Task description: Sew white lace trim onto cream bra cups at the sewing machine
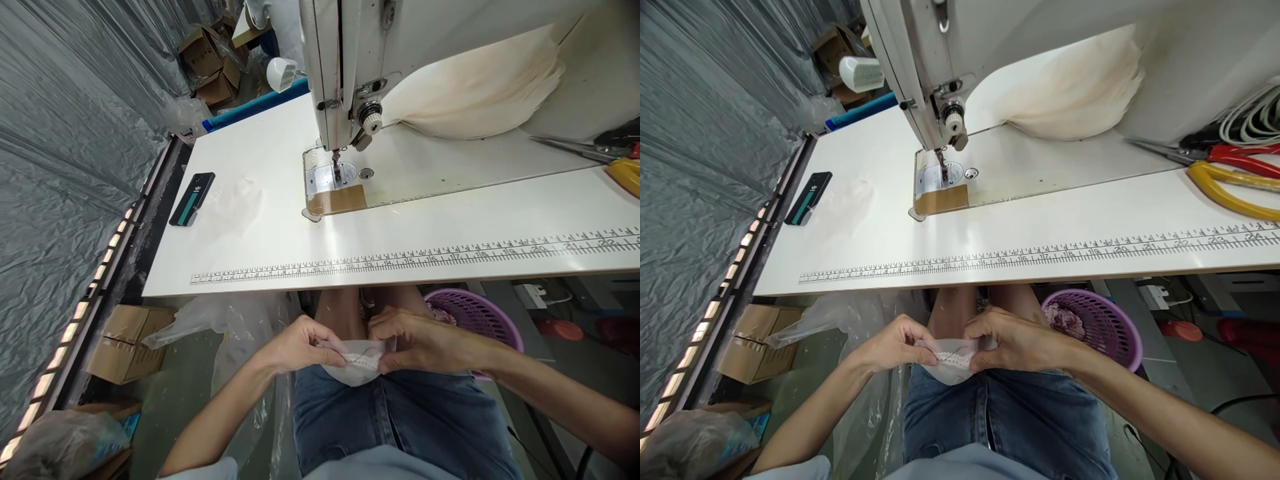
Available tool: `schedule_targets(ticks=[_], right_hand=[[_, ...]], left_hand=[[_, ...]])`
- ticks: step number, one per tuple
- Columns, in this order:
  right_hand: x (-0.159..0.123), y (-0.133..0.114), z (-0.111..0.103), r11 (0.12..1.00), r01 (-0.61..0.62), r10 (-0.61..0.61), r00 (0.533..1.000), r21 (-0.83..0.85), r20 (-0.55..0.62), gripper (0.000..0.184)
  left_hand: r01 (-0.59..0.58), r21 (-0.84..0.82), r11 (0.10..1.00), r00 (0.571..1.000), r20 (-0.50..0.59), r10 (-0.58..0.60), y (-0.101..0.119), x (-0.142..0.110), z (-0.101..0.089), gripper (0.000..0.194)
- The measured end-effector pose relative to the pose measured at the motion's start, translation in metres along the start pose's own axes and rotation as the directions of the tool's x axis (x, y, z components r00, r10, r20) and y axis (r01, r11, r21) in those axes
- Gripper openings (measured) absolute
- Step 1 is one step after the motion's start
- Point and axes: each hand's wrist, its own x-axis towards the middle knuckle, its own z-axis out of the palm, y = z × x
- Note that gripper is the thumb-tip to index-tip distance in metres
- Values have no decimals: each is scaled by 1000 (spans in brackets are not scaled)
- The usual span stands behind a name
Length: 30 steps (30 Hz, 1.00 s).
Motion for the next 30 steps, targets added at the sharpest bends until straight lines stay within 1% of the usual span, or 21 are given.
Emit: schedule_targets(ticks=[4,6,8,11,16,22,25,30], right_hand=[[4,0,3,999,-6,8,998,-33,69,22],[6,1,4,999,8,-4,996,-41,85,21],[6,4,4,999,9,-5,994,-39,106,21],[3,8,4,999,-12,17,992,-37,126,20],[-2,15,7,999,-32,33,994,-9,109,21],[-2,20,12,999,-20,16,995,46,95,23],[-2,24,11,998,-7,1,996,67,86,24],[-4,26,5,983,-22,-4,990,185,142,27]], left_hand=[[-18,73,997,999,33,15,1,-2,-2,28],[-35,133,991,998,49,29,3,0,1,30],[-28,163,986,999,39,22,2,4,5,28],[12,125,992,1000,21,-15,-2,7,9,26],[66,41,997,998,22,-67,-11,4,5,29],[81,-36,996,997,-10,-81,-12,1,7,23],[82,-26,996,996,-23,-83,-11,-1,8,22],[76,0,997,997,18,-76,-12,-3,4,24]])
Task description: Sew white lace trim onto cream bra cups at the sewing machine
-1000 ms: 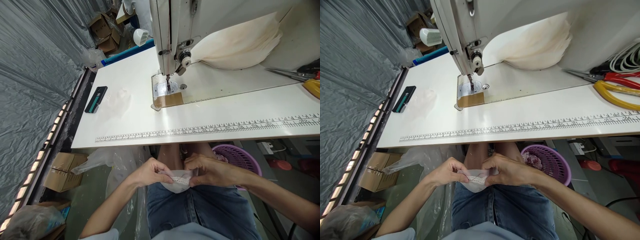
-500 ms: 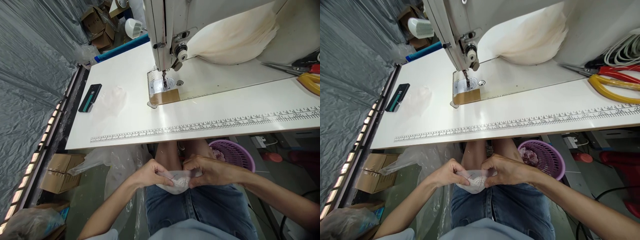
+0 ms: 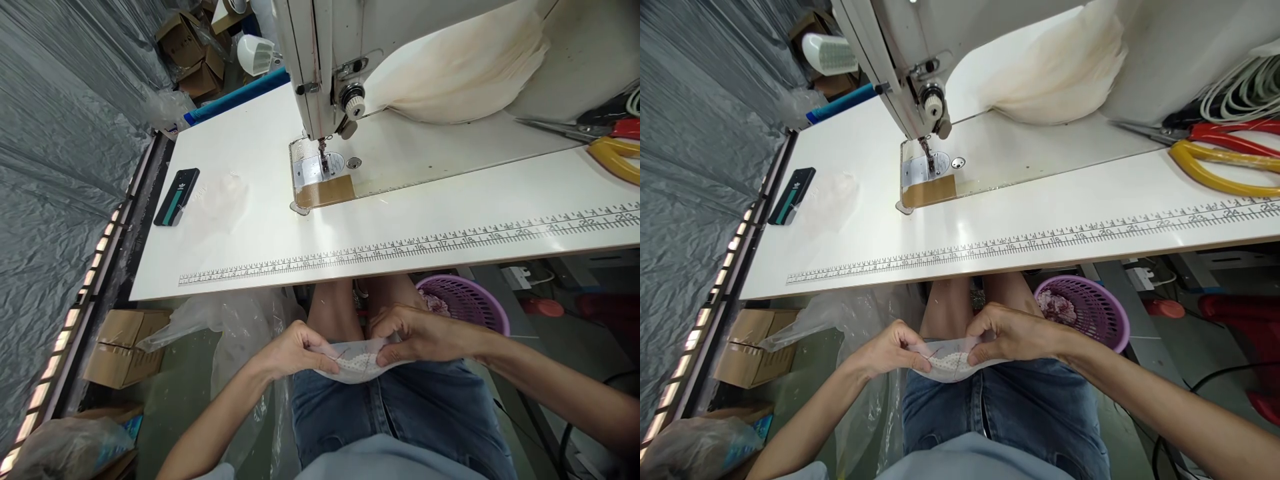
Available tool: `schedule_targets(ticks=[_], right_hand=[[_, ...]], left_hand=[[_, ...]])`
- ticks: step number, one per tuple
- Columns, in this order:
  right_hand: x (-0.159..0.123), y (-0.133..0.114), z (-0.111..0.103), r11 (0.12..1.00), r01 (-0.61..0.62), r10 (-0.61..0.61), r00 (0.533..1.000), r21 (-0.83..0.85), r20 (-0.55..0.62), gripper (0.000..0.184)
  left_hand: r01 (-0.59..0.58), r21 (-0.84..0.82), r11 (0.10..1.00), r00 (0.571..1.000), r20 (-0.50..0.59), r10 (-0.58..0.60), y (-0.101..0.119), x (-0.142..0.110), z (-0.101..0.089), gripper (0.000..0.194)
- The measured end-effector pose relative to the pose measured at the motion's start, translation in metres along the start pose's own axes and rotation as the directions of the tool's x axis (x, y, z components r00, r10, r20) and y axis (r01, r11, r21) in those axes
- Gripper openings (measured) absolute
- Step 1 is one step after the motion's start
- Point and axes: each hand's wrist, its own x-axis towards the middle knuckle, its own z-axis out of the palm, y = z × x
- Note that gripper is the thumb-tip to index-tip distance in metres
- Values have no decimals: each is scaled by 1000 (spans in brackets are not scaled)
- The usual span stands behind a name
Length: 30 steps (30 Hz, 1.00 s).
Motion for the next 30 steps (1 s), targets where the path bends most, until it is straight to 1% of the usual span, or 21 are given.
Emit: schedule_targets(ticks=[4,7,13,19,23,25,27,30], right_hand=[[-1,-2,-1,997,-4,0,999,82,44,27],[1,-3,1,996,-25,21,999,89,41,29],[6,-2,1,999,-10,9,1000,41,15,27],[5,5,0,998,-33,31,999,53,36,29],[8,2,2,1000,7,-7,1000,12,7,28],[9,2,1,999,27,-27,1000,17,6,26],[8,3,-2,998,48,-50,998,48,24,26],[3,4,-7,995,67,-72,996,74,61,27]], left_hand=[[-22,-24,999,999,49,23,0,3,0,24],[-25,-59,998,999,42,28,0,5,2,22],[-12,-97,995,1000,-22,10,0,4,3,20],[-7,-128,992,997,-75,-3,0,4,6,22],[6,-154,988,990,-137,-28,1,5,10,26],[8,-162,987,987,-160,-34,-1,4,10,27],[5,-148,989,989,-142,-26,-3,3,8,26],[-3,-107,994,998,-70,-5,-6,1,5,24]])
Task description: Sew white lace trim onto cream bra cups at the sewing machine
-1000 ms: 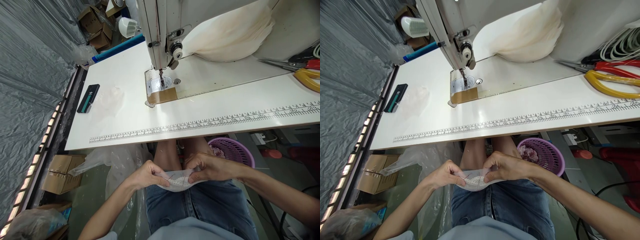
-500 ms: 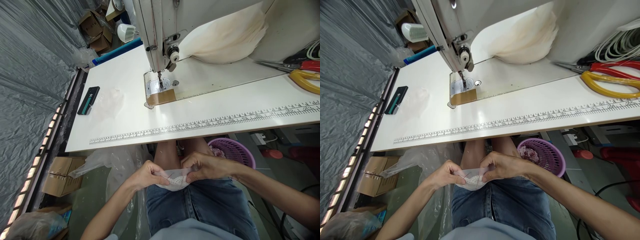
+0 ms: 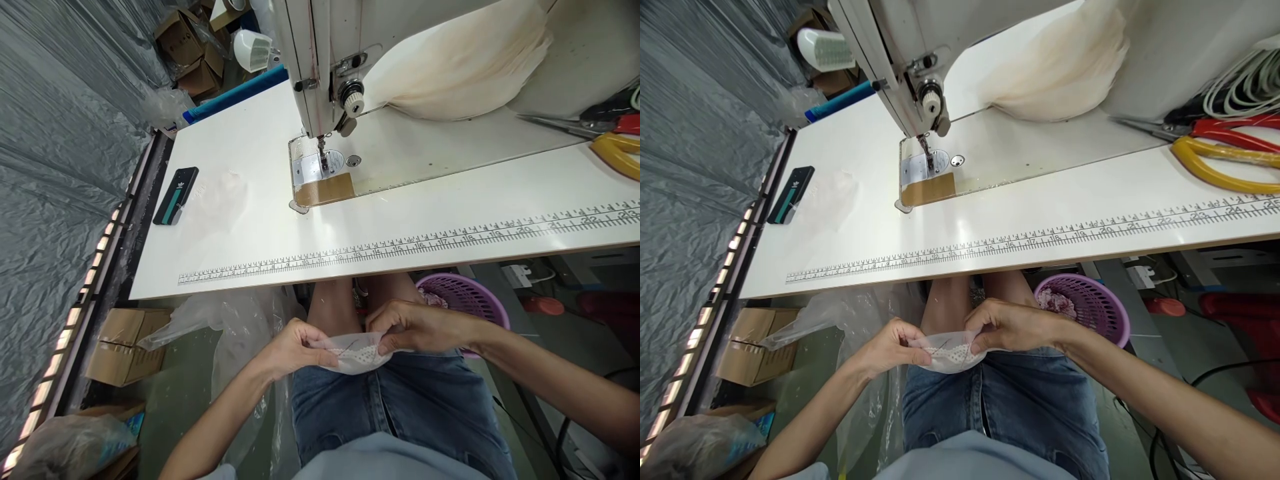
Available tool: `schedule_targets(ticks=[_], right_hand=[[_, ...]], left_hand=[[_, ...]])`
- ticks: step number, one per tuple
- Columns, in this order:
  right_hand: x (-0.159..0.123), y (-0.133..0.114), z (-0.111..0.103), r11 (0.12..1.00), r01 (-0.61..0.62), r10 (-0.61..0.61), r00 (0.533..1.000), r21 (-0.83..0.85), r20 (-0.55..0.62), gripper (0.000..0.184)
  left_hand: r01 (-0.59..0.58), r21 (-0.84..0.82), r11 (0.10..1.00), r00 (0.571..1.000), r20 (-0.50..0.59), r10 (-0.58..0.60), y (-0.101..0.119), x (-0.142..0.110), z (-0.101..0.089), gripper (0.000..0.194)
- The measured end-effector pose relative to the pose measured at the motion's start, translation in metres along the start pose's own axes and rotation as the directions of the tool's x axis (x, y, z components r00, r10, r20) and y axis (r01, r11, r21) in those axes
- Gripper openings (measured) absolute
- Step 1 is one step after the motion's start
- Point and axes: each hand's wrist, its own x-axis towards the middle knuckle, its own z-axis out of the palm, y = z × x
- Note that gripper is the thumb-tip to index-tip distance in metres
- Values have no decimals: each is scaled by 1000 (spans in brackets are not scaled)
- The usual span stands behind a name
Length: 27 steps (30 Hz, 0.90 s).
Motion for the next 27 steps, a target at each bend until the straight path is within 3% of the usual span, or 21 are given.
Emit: schedule_targets(ticks=[5,9,18,22,27], right_hand=[[-3,-3,1,997,-68,69,997,-21,37,27],[3,-6,8,989,-146,145,989,-27,-24,31],[8,-6,12,983,-181,182,977,13,-111,34],[1,1,11,972,-194,213,965,129,-153,35],[-4,7,13,965,-211,233,962,153,-143,33]], left_hand=[[-7,39,999,998,56,5,2,4,4,24],[-51,63,997,997,59,48,5,8,9,23],[-83,90,992,996,-1,84,3,12,11,26],[-49,21,999,997,-54,50,2,13,12,30],[-37,-41,998,994,-109,33,1,13,15,37]])
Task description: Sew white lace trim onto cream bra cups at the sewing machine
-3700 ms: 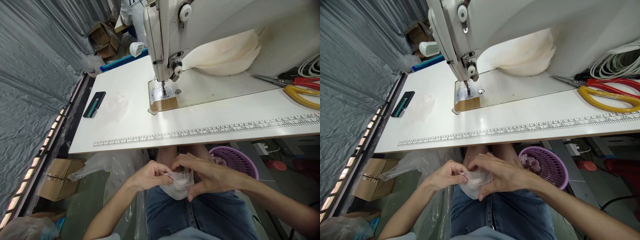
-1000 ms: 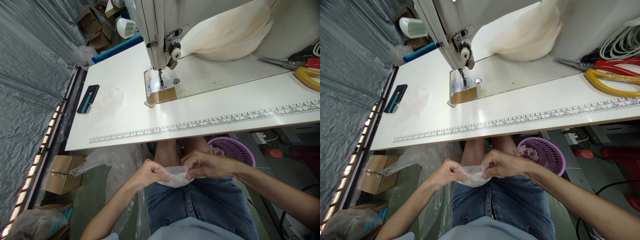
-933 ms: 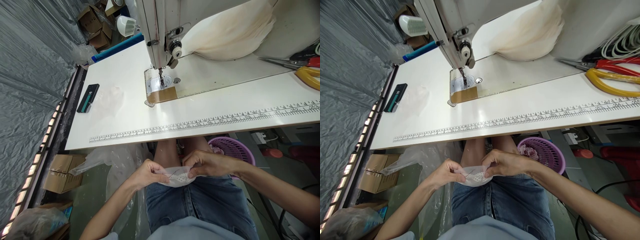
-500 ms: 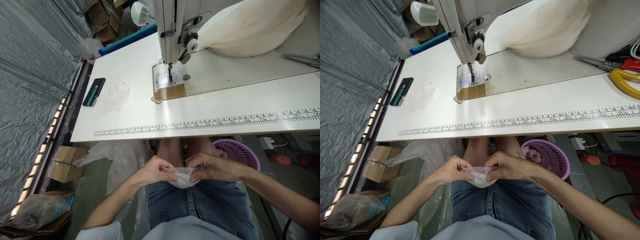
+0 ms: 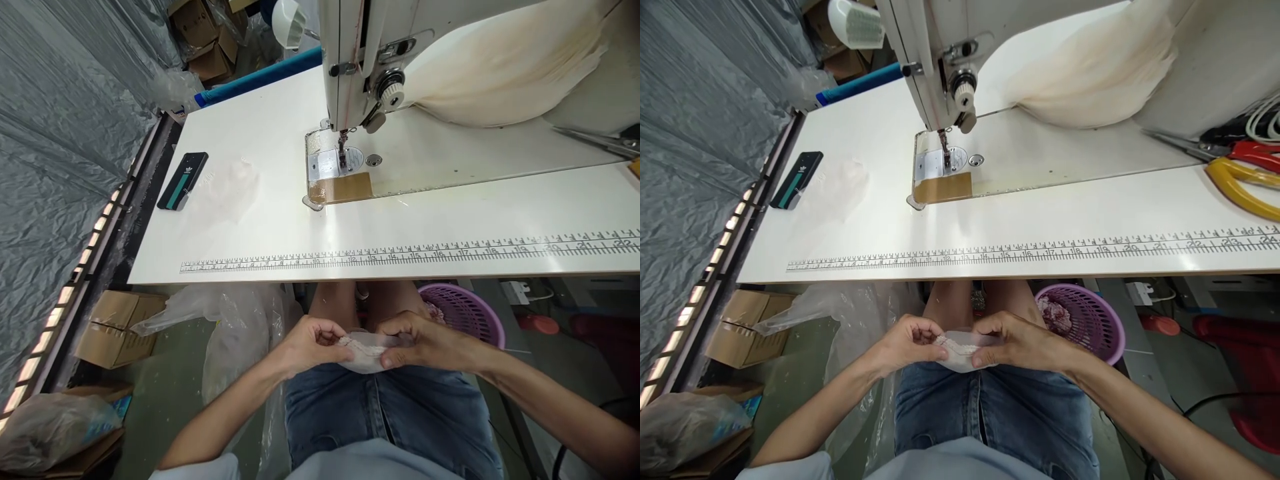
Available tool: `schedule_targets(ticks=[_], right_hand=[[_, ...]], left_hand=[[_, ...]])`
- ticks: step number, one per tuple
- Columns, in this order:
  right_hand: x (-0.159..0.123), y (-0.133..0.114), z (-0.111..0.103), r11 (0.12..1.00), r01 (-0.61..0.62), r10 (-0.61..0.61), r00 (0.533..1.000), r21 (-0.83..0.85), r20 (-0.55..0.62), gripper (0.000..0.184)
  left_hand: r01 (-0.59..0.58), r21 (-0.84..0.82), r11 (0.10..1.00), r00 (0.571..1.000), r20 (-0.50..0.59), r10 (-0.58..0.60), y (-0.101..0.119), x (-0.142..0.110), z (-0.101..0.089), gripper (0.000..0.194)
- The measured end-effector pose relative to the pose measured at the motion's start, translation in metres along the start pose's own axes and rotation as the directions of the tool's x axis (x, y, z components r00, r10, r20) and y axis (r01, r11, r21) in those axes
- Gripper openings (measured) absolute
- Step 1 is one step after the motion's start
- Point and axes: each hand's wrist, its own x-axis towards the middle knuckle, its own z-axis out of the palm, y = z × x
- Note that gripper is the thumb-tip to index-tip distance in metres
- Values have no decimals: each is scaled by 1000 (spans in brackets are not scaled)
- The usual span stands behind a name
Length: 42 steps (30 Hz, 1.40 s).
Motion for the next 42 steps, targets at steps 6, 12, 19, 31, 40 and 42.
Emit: schedule_targets(ticks=[6,12,19,31,40,42], right_hand=[[0,0,3,998,50,-49,999,32,-16,29],[-4,2,4,998,58,-58,997,-4,-48,27],[-17,-2,3,999,22,-25,997,-42,-74,33],[-17,-3,12,858,96,-249,937,-504,-247,25],[-14,-5,55,942,113,-285,765,-315,-577,34],[-9,-2,52,961,114,-253,733,-253,-632,31]], left_hand=[[-117,87,989,993,-14,118,3,-6,0,28],[-134,1,991,991,-3,134,-8,-1,9,37],[-125,64,990,989,-65,129,-5,2,20,37],[-338,516,787,900,-69,431,12,-13,24,18],[-416,460,784,849,-111,516,9,3,45,18],[-486,342,804,860,24,509,8,2,46,35]])
